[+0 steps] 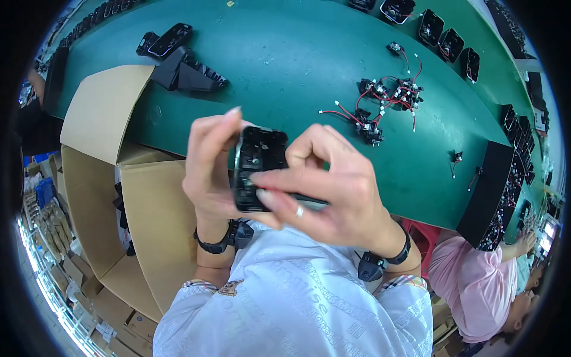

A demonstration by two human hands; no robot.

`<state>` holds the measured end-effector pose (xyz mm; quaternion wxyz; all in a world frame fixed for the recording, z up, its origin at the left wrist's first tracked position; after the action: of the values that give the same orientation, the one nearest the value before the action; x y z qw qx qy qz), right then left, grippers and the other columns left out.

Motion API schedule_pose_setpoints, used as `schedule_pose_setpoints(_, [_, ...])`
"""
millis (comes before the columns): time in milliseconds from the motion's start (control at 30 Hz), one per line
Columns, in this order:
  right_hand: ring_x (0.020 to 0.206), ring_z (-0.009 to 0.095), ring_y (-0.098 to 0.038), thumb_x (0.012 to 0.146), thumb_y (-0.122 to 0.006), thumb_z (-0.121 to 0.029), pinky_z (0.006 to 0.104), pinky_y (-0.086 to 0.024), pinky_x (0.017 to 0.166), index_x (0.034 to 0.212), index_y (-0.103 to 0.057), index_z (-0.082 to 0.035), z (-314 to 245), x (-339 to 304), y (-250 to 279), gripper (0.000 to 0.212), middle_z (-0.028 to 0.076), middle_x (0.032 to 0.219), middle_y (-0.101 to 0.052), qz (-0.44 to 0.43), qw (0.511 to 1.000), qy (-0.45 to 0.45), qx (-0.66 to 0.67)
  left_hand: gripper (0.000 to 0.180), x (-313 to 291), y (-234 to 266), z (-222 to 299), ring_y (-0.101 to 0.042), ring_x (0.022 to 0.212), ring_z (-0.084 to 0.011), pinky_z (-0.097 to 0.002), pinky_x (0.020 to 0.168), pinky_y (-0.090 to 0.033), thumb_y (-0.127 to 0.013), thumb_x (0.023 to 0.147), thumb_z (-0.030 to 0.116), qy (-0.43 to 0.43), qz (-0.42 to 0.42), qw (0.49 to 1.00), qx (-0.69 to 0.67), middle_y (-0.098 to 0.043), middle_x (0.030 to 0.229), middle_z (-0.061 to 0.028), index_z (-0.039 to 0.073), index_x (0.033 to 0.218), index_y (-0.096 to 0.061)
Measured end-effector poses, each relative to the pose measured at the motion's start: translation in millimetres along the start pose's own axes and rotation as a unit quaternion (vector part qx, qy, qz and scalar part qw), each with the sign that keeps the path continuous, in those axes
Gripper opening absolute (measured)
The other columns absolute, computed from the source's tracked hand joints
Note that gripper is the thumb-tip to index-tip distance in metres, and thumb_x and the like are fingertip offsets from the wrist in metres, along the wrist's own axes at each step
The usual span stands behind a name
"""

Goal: Assembling small plastic housings and packing them into a shipping box with protective foam.

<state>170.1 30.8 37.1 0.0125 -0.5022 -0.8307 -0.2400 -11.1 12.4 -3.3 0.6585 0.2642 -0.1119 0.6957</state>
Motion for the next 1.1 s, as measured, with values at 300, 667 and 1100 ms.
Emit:
schedule_pose_setpoints(300, [0.084, 0.016, -0.059, 0.076, -0.077, -0.009, 0.0266, -0.050, 0.069, 0.106, -0.070, 0.003, 6.6, -18.9, 1.5, 0.034, 0.012, 0.099, -0.062, 0.025, 0.986, -0.074, 0.147, 0.077, 12.3, -0.8, 9.4, -0.066, 0.097, -0.0288, -0.0376, 0.081, -0.056, -0.094, 0.052, 0.035, -0.067, -0.009, 0.992, 0.110, -0.067, 0.115, -0.0146, 0.003, 0.118, -0.071])
schedule_pose_setpoints(667, [0.092, 0.020, -0.060, 0.076, -0.080, -0.014, 0.0336, -0.049, 0.083, 0.088, -0.070, 0.005, 29.3, -37.6, 7.8, 0.024, 0.014, 0.102, -0.064, 0.109, 0.968, -0.090, 0.208, 0.070, 13.2, -29.3, 28.5, -0.059, 0.094, -0.0317, -0.0403, 0.078, -0.054, -0.087, 0.055, 0.025, -0.038, -0.050, 0.987, 0.147, -0.058, 0.108, -0.0148, 0.001, 0.117, -0.068])
schedule_pose_setpoints(1100, [0.136, 0.037, -0.045, 0.072, -0.083, -0.015, 0.0472, -0.027, 0.115, 0.081, -0.063, -0.002, 27.8, -26.6, 53.5, 0.026, 0.030, 0.141, -0.051, 0.109, 0.926, -0.105, 0.346, 0.082, 24.2, -43.8, 25.4, -0.056, 0.120, -0.0389, -0.0475, 0.102, -0.044, -0.081, 0.074, 0.050, -0.057, -0.069, 0.989, 0.115, -0.058, 0.132, -0.0189, 0.000, 0.135, -0.058])
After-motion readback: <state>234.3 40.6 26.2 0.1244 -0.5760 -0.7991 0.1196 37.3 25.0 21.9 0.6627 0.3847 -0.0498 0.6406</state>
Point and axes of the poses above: each hand's wrist, its own x-axis towards the middle knuckle, its own y-axis out of the back of the hand, z = x × y, the point moved 2 cm from there along x, towards the middle knuckle
